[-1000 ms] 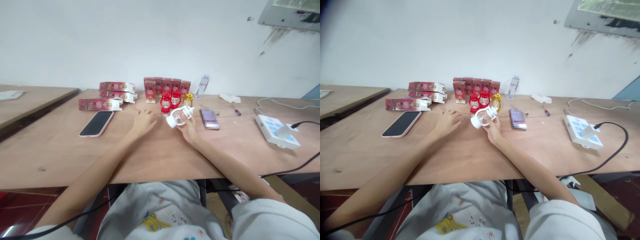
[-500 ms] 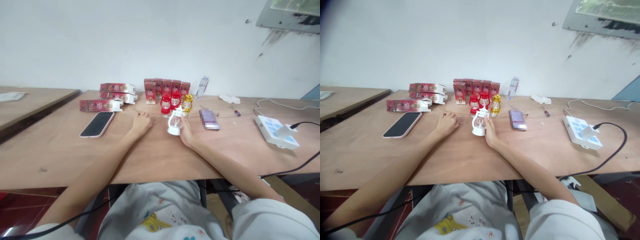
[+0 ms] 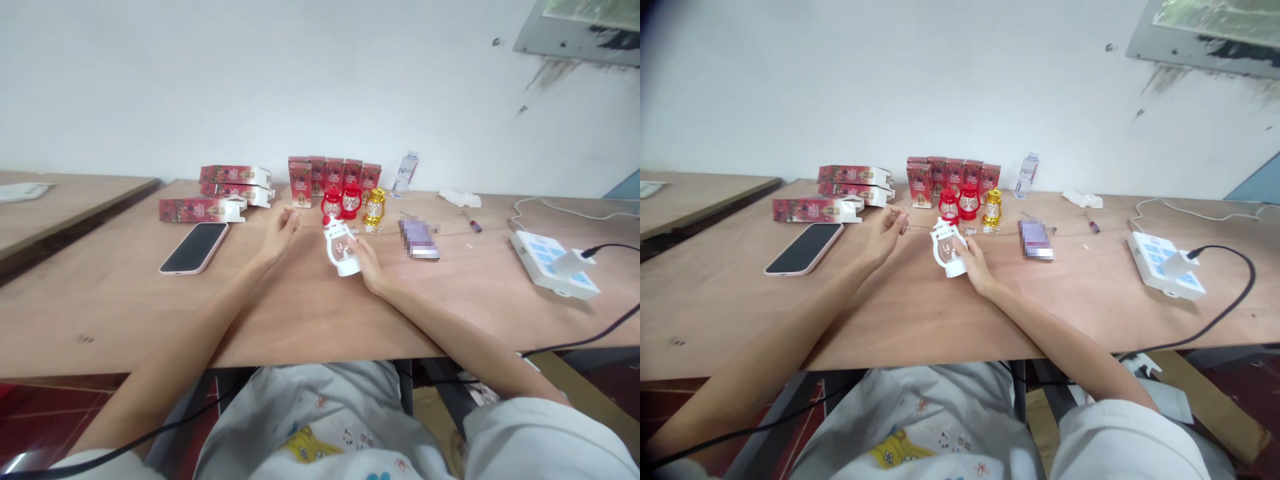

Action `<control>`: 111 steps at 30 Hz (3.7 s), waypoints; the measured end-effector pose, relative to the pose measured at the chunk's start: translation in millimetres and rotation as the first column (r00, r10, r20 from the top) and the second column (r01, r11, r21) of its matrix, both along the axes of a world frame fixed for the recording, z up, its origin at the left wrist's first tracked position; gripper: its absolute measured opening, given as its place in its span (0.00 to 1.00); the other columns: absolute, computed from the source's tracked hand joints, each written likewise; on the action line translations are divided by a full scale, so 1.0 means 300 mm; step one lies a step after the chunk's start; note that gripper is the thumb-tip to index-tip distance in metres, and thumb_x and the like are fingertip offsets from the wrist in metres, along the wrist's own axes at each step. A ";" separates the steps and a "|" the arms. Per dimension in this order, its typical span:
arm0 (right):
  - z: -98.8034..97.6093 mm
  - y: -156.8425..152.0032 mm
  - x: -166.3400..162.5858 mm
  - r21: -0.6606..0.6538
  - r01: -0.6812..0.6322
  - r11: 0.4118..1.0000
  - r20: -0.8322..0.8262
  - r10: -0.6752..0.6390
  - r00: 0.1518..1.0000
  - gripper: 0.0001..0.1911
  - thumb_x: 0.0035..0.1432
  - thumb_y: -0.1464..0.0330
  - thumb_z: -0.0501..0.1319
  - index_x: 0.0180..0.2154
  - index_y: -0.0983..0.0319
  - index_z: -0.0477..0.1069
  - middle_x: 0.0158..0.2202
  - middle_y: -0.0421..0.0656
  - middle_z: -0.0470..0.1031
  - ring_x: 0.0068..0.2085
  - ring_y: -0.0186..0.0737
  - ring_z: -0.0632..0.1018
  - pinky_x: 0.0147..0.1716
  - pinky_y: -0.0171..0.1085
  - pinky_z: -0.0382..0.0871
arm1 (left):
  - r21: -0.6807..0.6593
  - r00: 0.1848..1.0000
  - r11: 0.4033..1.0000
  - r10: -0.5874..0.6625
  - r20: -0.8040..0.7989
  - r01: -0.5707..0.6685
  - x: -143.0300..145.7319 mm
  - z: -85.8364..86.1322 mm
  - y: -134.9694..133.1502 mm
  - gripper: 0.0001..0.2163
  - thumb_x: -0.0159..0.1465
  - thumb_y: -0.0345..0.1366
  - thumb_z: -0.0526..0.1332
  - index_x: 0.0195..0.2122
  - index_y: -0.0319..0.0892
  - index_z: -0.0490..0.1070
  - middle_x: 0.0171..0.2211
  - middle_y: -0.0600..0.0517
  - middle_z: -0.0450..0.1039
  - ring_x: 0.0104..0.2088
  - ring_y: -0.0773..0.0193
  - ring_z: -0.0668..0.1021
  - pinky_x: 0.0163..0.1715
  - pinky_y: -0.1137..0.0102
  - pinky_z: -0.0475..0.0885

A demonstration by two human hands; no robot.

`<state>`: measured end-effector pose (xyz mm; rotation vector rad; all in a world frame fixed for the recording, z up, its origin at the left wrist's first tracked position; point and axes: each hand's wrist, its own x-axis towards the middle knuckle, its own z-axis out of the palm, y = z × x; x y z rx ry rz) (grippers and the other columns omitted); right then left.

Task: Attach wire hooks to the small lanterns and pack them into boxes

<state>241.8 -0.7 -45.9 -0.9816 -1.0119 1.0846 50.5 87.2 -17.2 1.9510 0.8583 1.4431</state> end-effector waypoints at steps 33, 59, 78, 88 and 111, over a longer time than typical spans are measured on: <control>0.034 -0.038 -0.014 -0.083 -0.187 0.979 0.055 0.192 0.980 0.23 0.37 0.48 0.69 0.25 0.59 0.69 0.20 0.34 0.70 0.20 0.31 0.68 0.19 0.32 0.60 | 0.255 0.913 0.959 0.209 -0.351 -0.122 -0.003 0.013 -0.060 0.08 0.66 0.36 0.51 0.34 0.43 0.68 0.29 0.51 0.70 0.36 0.61 0.70 0.39 0.66 0.67; 0.039 -0.044 -0.016 -0.021 -0.206 0.978 0.091 0.207 0.974 0.20 0.39 0.52 0.69 0.26 0.60 0.70 0.23 0.35 0.71 0.25 0.32 0.70 0.26 0.33 0.63 | 0.363 0.787 0.930 0.180 -0.590 0.060 -0.023 0.024 -0.040 0.13 0.63 0.32 0.50 0.32 0.42 0.74 0.27 0.49 0.69 0.32 0.59 0.67 0.34 0.66 0.62; -0.005 -0.022 -0.002 0.087 -0.115 0.990 0.384 0.073 0.921 0.19 0.47 0.53 0.66 0.32 0.60 0.68 0.27 0.35 0.69 0.29 0.33 0.69 0.31 0.34 0.64 | 0.178 0.972 0.984 0.045 -0.232 -0.003 -0.027 0.051 -0.017 0.07 0.65 0.40 0.54 0.33 0.42 0.63 0.25 0.55 0.65 0.25 0.68 0.68 0.26 0.72 0.63; -0.043 0.029 0.009 0.227 -0.035 0.973 0.106 0.011 0.994 0.24 0.44 0.57 0.69 0.40 0.57 0.62 0.41 0.40 0.72 0.42 0.38 0.74 0.45 0.40 0.69 | 0.767 0.825 0.597 0.295 -0.482 0.235 0.024 0.132 -0.186 0.10 0.65 0.40 0.52 0.41 0.44 0.70 0.37 0.49 0.76 0.38 0.59 0.74 0.38 0.62 0.63; -0.051 0.026 0.030 0.107 0.250 0.962 0.002 -0.251 0.968 0.27 0.36 0.66 0.64 0.43 0.58 0.62 0.46 0.45 0.73 0.46 0.46 0.74 0.47 0.47 0.69 | 0.475 0.186 0.726 0.624 -0.759 -0.498 -0.416 0.054 0.276 0.21 0.58 0.33 0.54 0.52 0.27 0.63 0.52 0.28 0.66 0.55 0.39 0.67 0.55 0.44 0.53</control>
